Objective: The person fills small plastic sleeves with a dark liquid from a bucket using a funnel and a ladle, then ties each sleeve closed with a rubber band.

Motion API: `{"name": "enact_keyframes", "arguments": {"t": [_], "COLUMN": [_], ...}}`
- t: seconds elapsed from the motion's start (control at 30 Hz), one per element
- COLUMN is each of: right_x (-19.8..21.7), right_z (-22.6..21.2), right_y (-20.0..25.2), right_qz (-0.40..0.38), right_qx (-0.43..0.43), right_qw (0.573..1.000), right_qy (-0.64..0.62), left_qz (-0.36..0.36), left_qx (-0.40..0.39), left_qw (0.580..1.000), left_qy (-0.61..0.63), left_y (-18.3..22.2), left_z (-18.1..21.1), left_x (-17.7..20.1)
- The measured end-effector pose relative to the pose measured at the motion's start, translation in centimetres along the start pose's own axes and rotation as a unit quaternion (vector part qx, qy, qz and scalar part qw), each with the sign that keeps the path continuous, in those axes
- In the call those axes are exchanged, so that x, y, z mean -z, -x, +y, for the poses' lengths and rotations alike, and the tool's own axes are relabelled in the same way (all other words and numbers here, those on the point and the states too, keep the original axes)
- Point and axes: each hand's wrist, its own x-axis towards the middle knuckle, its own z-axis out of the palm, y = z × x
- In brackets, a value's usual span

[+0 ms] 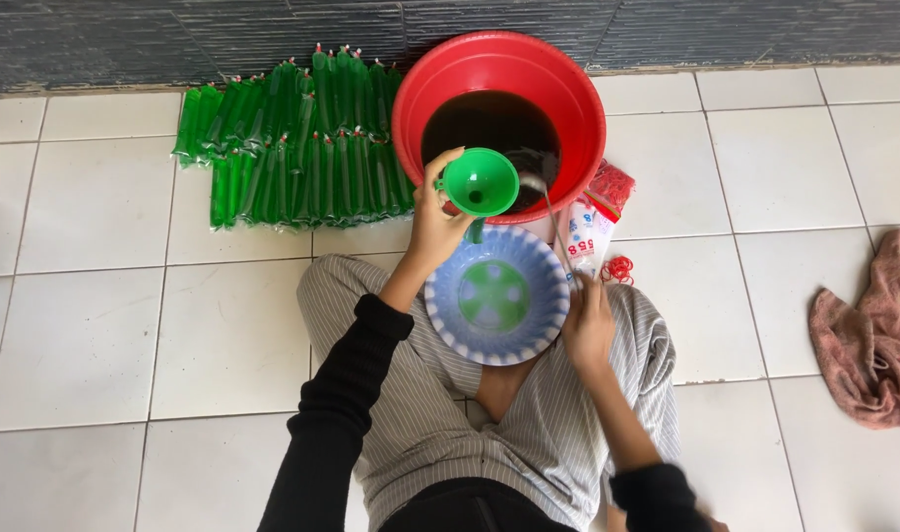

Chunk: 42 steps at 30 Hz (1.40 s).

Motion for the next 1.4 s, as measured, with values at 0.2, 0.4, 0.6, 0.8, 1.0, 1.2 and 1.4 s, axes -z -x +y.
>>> {"name": "enact_keyframes", "arguments": {"t": [0.2, 0.4, 0.6, 0.8, 1.0, 1.2, 1.4], "right_x": [1.0, -2.9, -8.0, 1.8, 9.5, 8.1, 9.9], "right_z": [-3.2, -0.2, 4.7, -6.3, -13.2, -9.8, -6.8], "right_y": [8.0, 10.2, 11.3, 2.0, -6.2, -8.8, -9.4], "right_qz": [-0.068, -0.158, -0.176, -0.048, -0.113, -0.144, -0.113], "right_qx": [-0.101, -0.184, -0.153, -0.133, 0.013, -0.021, -0.099], "right_qw": [0.990, 0.966, 0.972, 0.975, 0.944, 0.950, 0.945], "right_qy": [-0.064, -0.087, -0.020, -0.170, -0.310, -0.276, -0.289], "left_qz": [-0.025, 0.009, 0.015, 0.006, -0.012, -0.050, -0.069], "left_qx": [-0.017, -0.014, -0.026, -0.009, 0.003, 0.014, 0.055], "left_qw": [0.999, 1.000, 1.000, 1.000, 0.997, 0.995, 0.995], "left_qy": [0.042, 0.027, 0.010, 0.023, -0.072, -0.082, -0.035], "left_y": [1.3, 3.9, 6.3, 8.8, 9.2, 11.6, 8.8], "left_z": [1.0, 2.0, 1.4, -1.5, 2.7, -5.4, 4.1], "left_x": [0.0, -0.8, -1.2, -2.4, -3.4, -3.8, -2.9]}}
